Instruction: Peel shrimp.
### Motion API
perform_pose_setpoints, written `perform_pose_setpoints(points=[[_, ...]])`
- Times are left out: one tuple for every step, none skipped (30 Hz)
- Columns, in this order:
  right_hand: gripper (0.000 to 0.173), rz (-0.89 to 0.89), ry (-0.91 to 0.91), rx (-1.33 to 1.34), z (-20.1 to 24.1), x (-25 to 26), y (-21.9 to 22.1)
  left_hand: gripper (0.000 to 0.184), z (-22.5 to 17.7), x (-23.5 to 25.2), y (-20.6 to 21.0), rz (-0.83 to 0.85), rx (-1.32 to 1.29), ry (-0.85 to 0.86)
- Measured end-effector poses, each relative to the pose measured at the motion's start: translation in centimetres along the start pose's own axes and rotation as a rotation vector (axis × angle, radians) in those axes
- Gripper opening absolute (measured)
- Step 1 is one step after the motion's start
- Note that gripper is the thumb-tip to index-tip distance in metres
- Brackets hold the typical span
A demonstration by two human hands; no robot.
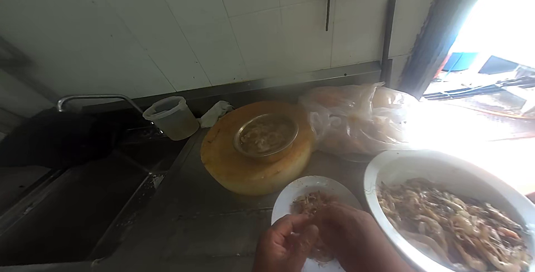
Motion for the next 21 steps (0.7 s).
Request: perform_pose_setpoints(points=[[0.011,-0.009,0.021,0.026,-0.3,-0.1,0.1,0.025,0.3,-0.1,0.3,0.029,-0.049,-0.024],[0.012,-0.010,0.039,0.077,-0.6,-0.2,0.2,0.026,0.7,-0.1,0.5,0.034,-0.091,-0.044],[0.013,-0.007,0.049,0.146,-0.9,-0.3,0.4,0.025,0.9,-0.1,0.5,0.028,-0.126,-0.064],[0.014,-0.003,0.057,0.223,-1.1,-0.4,0.5,0.023,1.1,-0.1,0.5,0.027,-0.161,-0.080],[0.015,-0.007,0.060,0.290,-1.3,-0.5,0.5,0.021,1.1,-0.1,0.5,0.029,-0.180,-0.092],[0.016,-0.020,0.055,0.341,-1.4,-0.5,0.3,0.020,1.1,0.0,0.4,0.031,-0.184,-0.089],[0.017,-0.049,0.046,0.373,-1.4,-0.5,-0.2,0.018,0.9,0.1,0.2,0.034,-0.177,-0.076],[0.017,-0.079,0.037,0.390,-1.4,-0.6,-0.8,0.018,0.7,0.2,-0.1,0.034,-0.162,-0.062],[0.018,-0.110,0.032,0.405,-1.5,-0.5,-1.4,0.017,0.6,0.3,-0.4,0.032,-0.150,-0.059],[0.018,-0.141,0.032,0.407,-1.6,-0.6,-2.1,0.017,0.5,0.4,-0.7,0.030,-0.141,-0.058],[0.018,-0.167,0.031,0.385,-1.7,-0.6,-2.7,0.018,0.4,0.5,-0.9,0.027,-0.123,-0.052],[0.017,-0.186,0.020,0.326,-1.8,-0.6,-3.2,0.018,0.3,0.6,-1.2,0.022,-0.104,-0.044],[0.015,-0.194,0.005,0.214,-1.8,-0.7,-3.7,0.018,0.2,0.7,-1.3,0.013,-0.081,-0.035],[0.012,-0.197,-0.005,0.055,-1.9,-0.8,-4.0,0.019,0.0,0.8,-1.4,0.005,-0.062,-0.023],[0.011,-0.174,-0.001,-0.125,-2.0,-1.0,-4.0,0.019,-0.1,0.9,-1.5,0.000,-0.047,-0.009],[0.011,-0.113,0.013,-0.278,-2.1,-1.1,-3.6,0.020,-0.4,1.0,-1.6,-0.007,-0.032,0.005],[0.018,-0.019,0.039,-0.348,-2.1,-0.9,-2.8,0.020,-0.7,1.1,-1.8,-0.012,-0.017,0.021],[0.032,0.061,0.058,-0.339,-2.1,-0.7,-1.9,0.020,-1.2,1.2,-1.9,-0.006,-0.007,0.037],[0.041,0.105,0.071,-0.281,-2.0,-0.5,-1.4,0.020,-1.6,1.3,-1.9,0.014,0.001,0.050],[0.045,0.117,0.078,-0.178,-1.8,-0.2,-1.3,0.019,-2.0,1.4,-1.7,0.044,0.008,0.062],[0.046,0.108,0.083,-0.034,-1.7,0.0,-1.3,0.019,-2.4,1.4,-1.5,0.076,0.014,0.073]])
Point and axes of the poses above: each hand's wrist, its own x-axis towards the middle knuckle, its own y-axis out of the palm, z = x × y, the point moved 9 cm from there along x, towards the middle knuckle, and after that the axes turned 7 degrees about -y, right-handed, at the moved point
